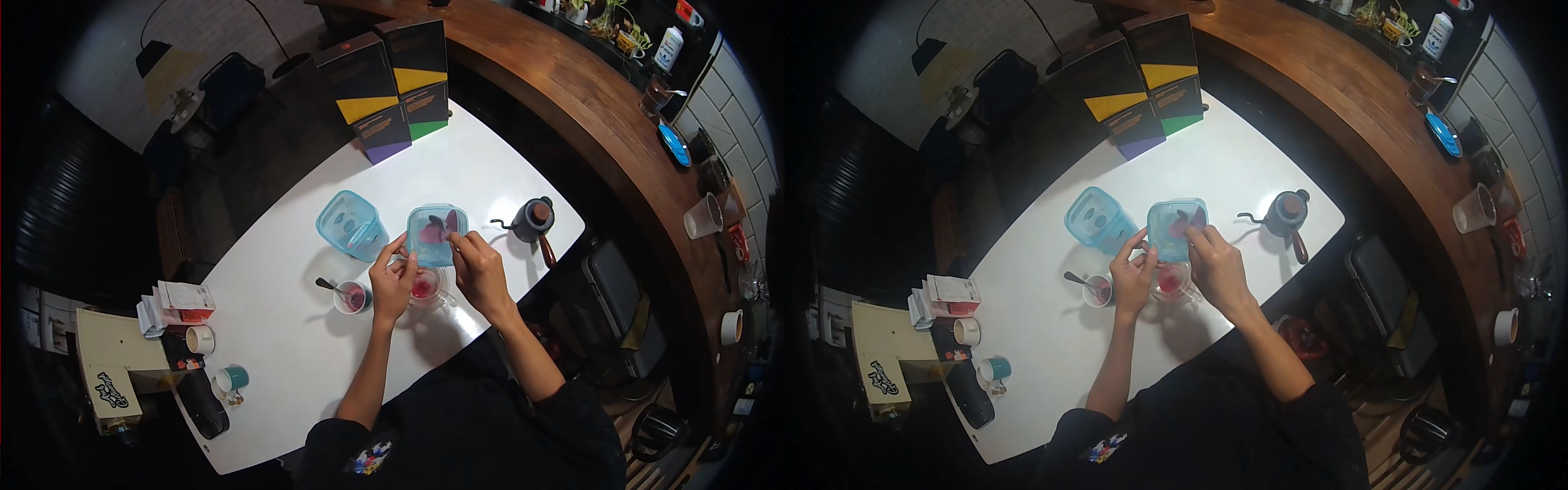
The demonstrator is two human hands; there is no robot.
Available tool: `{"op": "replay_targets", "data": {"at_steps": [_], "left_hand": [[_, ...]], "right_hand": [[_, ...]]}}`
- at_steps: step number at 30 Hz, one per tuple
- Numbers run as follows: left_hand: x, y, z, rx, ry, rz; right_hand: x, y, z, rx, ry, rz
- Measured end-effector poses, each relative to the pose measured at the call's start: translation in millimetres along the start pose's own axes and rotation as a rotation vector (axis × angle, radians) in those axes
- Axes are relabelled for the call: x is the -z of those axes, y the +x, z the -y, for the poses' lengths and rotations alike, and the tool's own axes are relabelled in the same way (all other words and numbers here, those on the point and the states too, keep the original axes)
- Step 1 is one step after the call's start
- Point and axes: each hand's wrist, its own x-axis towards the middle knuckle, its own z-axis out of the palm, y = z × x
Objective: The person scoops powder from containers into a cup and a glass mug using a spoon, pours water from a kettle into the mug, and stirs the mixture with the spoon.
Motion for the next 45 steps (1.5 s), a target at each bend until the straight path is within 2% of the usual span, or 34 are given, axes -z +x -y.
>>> {"op": "replay_targets", "data": {"at_steps": [5, 8, 10, 15, 17, 24, 30, 32, 39, 41, 45], "left_hand": [[1, 1, 3, -0.011, -0.007, 0.005], [2, 1, 4, -0.017, 0.002, 0.009], [1, 0, 2, 0.000, -0.004, 0.007], [0, 0, 2, 0.004, -0.015, 0.004], [-1, 1, 4, -0.006, -0.019, 0.004], [-2, 0, 6, -0.044, -0.010, 0.011], [-8, -3, 2, -0.049, -0.026, 0.029], [-10, -4, 2, -0.046, -0.020, 0.042], [-12, -5, 2, -0.010, -0.057, 0.029], [-11, -5, 2, -0.016, -0.037, 0.037], [-12, -5, 1, -0.008, -0.042, 0.029]], "right_hand": [[-2, -1, -6, 0.006, -0.004, 0.009], [-2, 0, -4, 0.007, 0.126, -0.030], [6, 4, 2, -0.063, 0.130, -0.058], [3, 0, -2, 0.023, 0.013, -0.081], [2, -2, -4, 0.022, -0.035, 0.011], [5, 0, 0, 0.018, 0.102, 0.041], [12, 3, 6, 0.073, -0.052, 0.002], [14, 2, 6, 0.080, -0.184, 0.087], [5, -7, -1, 0.075, -0.136, 0.135], [4, -5, 0, 0.062, -0.009, 0.019], [11, -1, 3, 0.037, -0.025, -0.016]]}}
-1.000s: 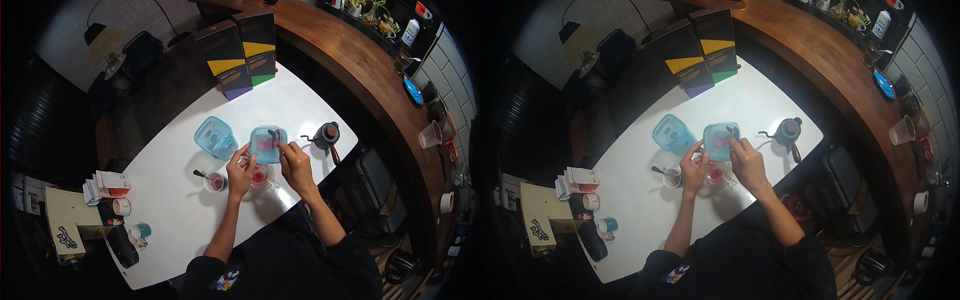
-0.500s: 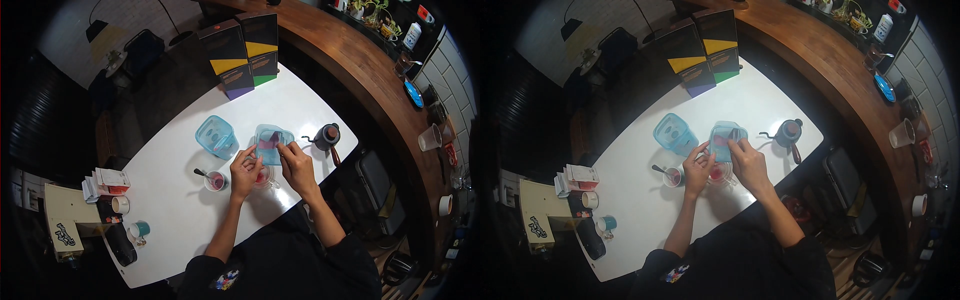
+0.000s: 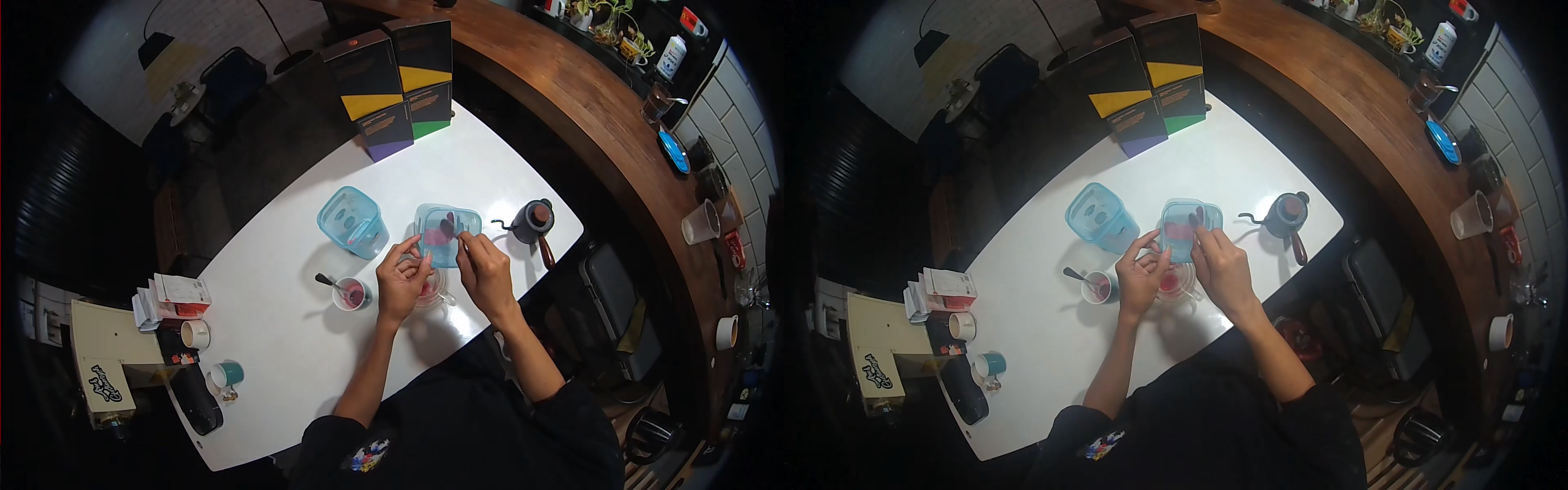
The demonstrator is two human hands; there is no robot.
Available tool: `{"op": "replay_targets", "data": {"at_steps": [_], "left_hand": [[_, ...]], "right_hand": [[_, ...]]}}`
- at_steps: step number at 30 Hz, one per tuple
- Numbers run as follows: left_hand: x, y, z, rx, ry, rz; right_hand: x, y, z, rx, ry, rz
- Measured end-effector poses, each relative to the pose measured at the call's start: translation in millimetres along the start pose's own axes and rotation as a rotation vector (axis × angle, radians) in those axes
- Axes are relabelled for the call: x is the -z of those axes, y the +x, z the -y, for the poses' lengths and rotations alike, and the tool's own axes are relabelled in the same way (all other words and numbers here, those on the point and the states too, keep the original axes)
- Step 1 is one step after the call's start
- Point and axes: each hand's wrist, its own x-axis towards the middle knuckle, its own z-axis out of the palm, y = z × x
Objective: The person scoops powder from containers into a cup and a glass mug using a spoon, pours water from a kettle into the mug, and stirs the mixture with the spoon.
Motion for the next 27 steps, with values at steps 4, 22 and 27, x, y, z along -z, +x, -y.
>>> {"op": "replay_targets", "data": {"at_steps": [4, 22, 27], "left_hand": [[-2, -1, -3, 0.026, -0.004, 0.017], [-3, 9, -15, 0.022, 0.034, -0.017], [0, 14, -19, 0.032, 0.073, -0.024]], "right_hand": [[-4, -3, -5, 0.026, -0.094, 0.046], [-3, 2, -1, -0.067, 0.066, -0.142], [-1, 7, 2, 0.023, -0.037, -0.051]]}}
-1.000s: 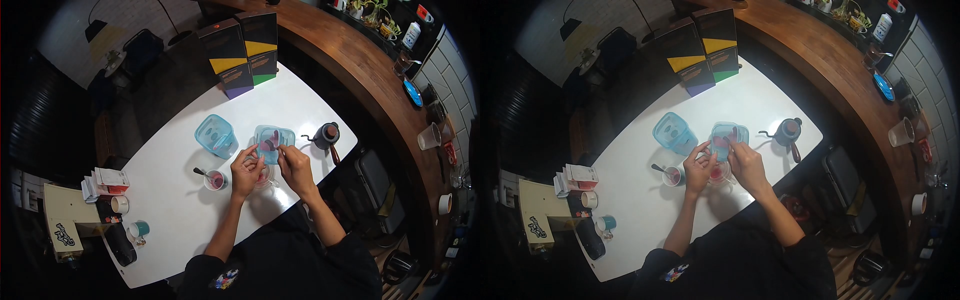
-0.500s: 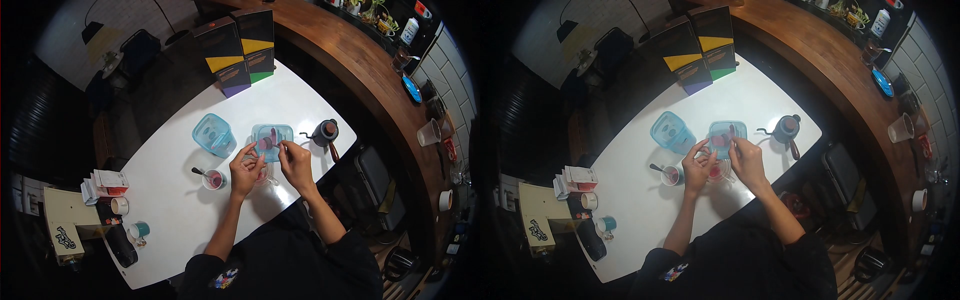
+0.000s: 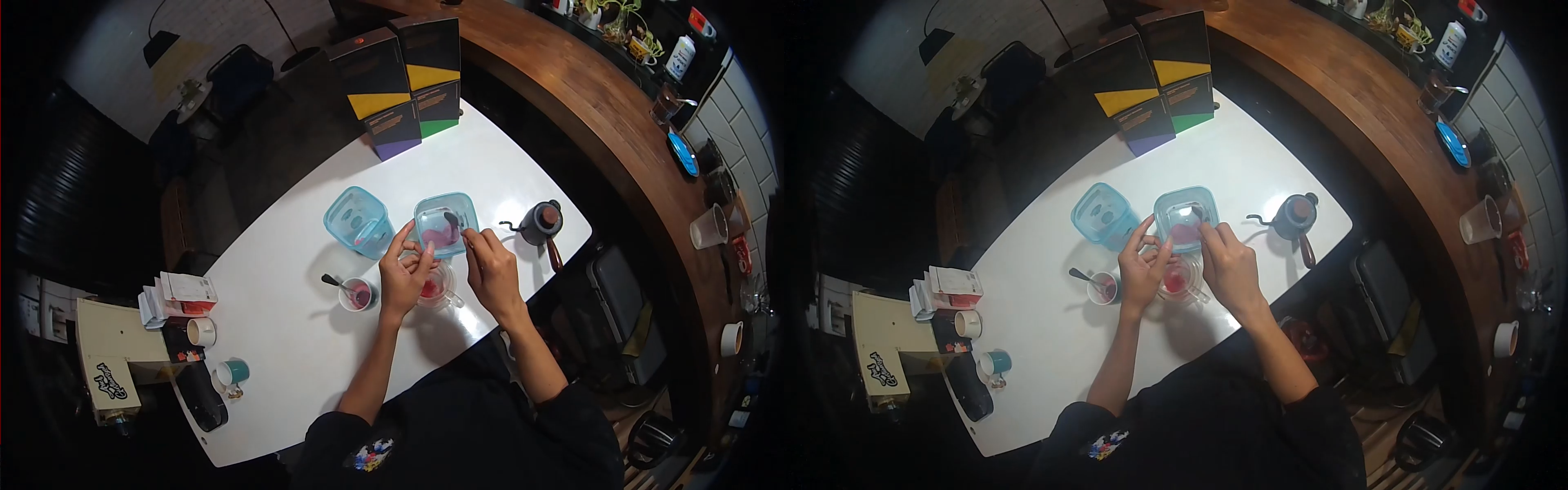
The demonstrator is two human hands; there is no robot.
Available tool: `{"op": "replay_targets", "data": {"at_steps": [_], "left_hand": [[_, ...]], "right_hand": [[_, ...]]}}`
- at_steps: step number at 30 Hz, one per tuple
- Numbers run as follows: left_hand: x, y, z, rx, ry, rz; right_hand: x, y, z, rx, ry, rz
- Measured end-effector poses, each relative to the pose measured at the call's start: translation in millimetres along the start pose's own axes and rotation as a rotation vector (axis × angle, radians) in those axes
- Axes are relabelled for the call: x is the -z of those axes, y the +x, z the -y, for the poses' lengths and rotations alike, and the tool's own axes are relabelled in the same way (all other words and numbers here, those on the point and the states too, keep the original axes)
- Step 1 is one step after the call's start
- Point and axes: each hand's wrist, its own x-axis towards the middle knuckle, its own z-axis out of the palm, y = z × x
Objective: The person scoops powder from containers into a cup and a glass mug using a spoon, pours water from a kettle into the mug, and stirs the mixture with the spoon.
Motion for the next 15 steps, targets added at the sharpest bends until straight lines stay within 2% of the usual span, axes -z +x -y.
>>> {"op": "replay_targets", "data": {"at_steps": [2, 8, 10, 13, 15], "left_hand": [[1, 2, 0, -0.019, -0.007, -0.010], [7, 5, 0, 0.005, 0.011, -0.047], [8, 5, 6, -0.029, 0.100, -0.042], [7, 5, 12, -0.014, 0.154, -0.082], [6, 6, 11, 0.002, 0.173, -0.077]], "right_hand": [[-2, 3, -1, 0.004, -0.045, 0.094], [-10, 10, -9, 0.029, -0.097, 0.171], [-11, 13, -12, 0.082, -0.068, 0.123], [-15, 23, -18, -0.015, 0.090, 0.021], [-11, 26, -18, -0.049, 0.072, 0.062]]}}
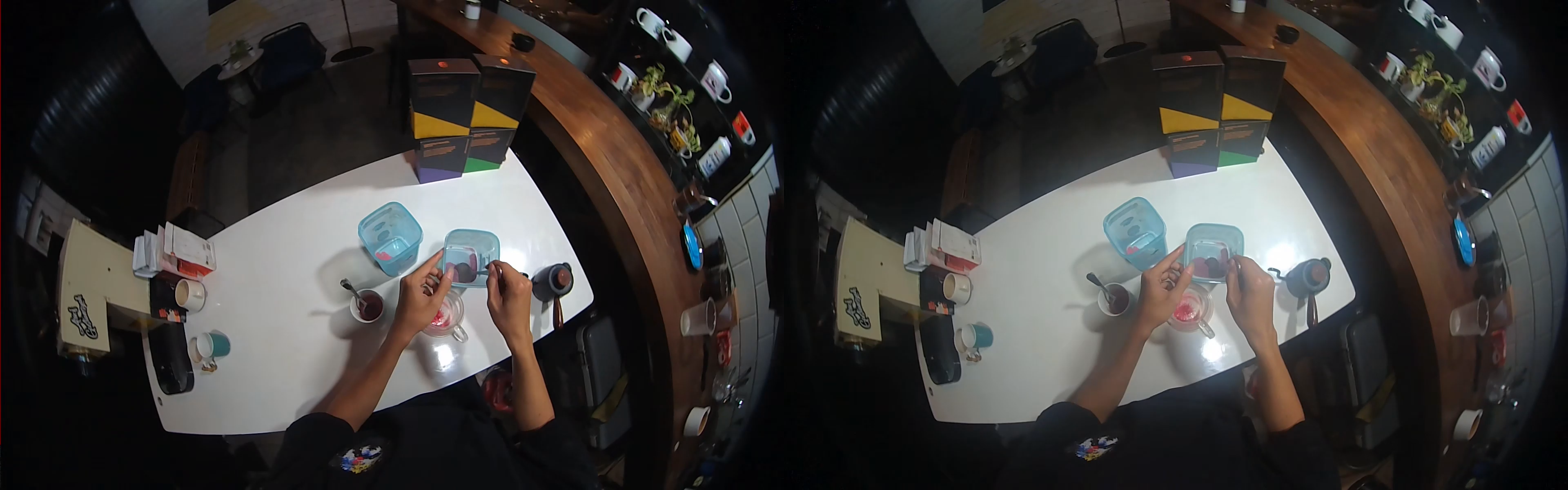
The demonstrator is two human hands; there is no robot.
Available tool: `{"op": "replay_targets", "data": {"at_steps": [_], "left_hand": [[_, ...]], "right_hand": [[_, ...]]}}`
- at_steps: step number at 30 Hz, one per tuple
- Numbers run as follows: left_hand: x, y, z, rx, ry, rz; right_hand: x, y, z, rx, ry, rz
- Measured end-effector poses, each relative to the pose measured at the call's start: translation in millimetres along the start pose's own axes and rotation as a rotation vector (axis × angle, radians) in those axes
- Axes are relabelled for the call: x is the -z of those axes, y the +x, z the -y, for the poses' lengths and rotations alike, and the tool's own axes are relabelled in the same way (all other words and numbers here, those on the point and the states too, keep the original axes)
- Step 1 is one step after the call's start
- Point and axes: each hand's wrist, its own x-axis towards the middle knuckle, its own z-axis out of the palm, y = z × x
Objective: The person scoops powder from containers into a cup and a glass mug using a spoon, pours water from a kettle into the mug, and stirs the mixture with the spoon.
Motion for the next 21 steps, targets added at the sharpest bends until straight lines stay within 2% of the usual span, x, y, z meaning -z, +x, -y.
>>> {"op": "replay_targets", "data": {"at_steps": [3, 6, 21], "left_hand": [[-1, 0, -3, 0.014, 0.021, -0.006], [-6, 0, 6, -0.068, 0.015, -0.059], [-4, -5, -2, -0.107, 0.060, -0.074]], "right_hand": [[1, 4, -3, -0.059, -0.010, 0.036], [2, 7, -11, -0.242, 0.075, 0.087], [9, -3, -8, -0.438, 0.380, -0.039]]}}
